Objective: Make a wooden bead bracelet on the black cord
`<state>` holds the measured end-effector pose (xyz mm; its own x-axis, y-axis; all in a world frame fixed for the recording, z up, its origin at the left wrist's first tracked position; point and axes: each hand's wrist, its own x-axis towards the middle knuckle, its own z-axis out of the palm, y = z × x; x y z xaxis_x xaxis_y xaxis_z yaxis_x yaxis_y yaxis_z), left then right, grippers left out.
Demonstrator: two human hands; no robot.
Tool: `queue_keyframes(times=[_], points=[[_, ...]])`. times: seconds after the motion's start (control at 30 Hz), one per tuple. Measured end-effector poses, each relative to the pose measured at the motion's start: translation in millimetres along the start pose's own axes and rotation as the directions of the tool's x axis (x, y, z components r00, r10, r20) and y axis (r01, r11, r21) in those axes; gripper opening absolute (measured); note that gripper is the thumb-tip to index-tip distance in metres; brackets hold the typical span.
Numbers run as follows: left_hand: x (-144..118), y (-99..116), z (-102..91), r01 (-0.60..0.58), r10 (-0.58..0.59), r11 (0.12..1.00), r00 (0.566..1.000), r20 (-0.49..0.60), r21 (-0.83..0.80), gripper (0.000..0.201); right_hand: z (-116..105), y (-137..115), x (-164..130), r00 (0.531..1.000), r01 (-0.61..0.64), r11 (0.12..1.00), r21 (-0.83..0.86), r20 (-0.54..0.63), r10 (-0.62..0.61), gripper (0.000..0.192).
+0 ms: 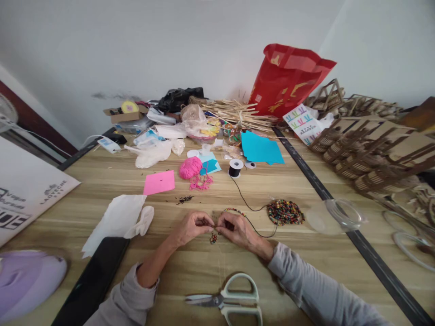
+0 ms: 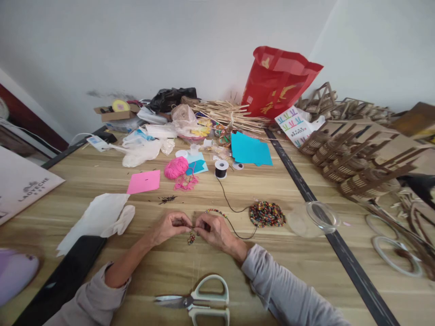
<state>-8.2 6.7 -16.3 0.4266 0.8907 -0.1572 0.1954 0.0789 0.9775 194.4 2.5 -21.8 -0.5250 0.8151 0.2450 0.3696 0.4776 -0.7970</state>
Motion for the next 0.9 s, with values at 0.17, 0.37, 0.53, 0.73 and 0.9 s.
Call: queue_keyframes(times=[0.17, 0.37, 0.53, 0.73, 0.9], points=[[-0.7, 1.4, -0.5, -0.004, 0.004, 0.999, 1.0, -0.003, 0.035, 0.016, -0.4, 0.2, -0.2, 1.0, 0.001, 1.0, -0.007, -0.001, -0.001, 0.009], [-0.5, 1.3, -0.4, -0.009, 0.01, 0.999, 1.0, -0.013, 0.041, 0.014, -0.4, 0.1, -0.1, 1.0, 0.007, 1.0, 0.002, -0.006, -0.007, 0.009], [-0.7, 4.0, 1.3, 0.0, 0.0, 1.0, 0.999, -0.033, 0.022, 0.013, 0.6, 2.0, -0.2, 1.0, 0.007, 1.0, 0.02, 0.0, -0.007, 0.009], [-0.3, 4.3, 1.6, 0.007, -0.007, 1.0, 0.999, -0.033, 0.006, 0.012, 0.8, 3.2, -0.7, 1.0, 0.007, 1.0, 0.022, -0.006, -0.007, 0.006], [-0.3, 3.0, 1.2, -0.002, 0.003, 1.0, 0.999, -0.038, 0.013, 0.011, 0.4, 1.8, -0.4, 1.0, 0.026, 0.999, 0.019, -0.007, -0.026, 0.003]])
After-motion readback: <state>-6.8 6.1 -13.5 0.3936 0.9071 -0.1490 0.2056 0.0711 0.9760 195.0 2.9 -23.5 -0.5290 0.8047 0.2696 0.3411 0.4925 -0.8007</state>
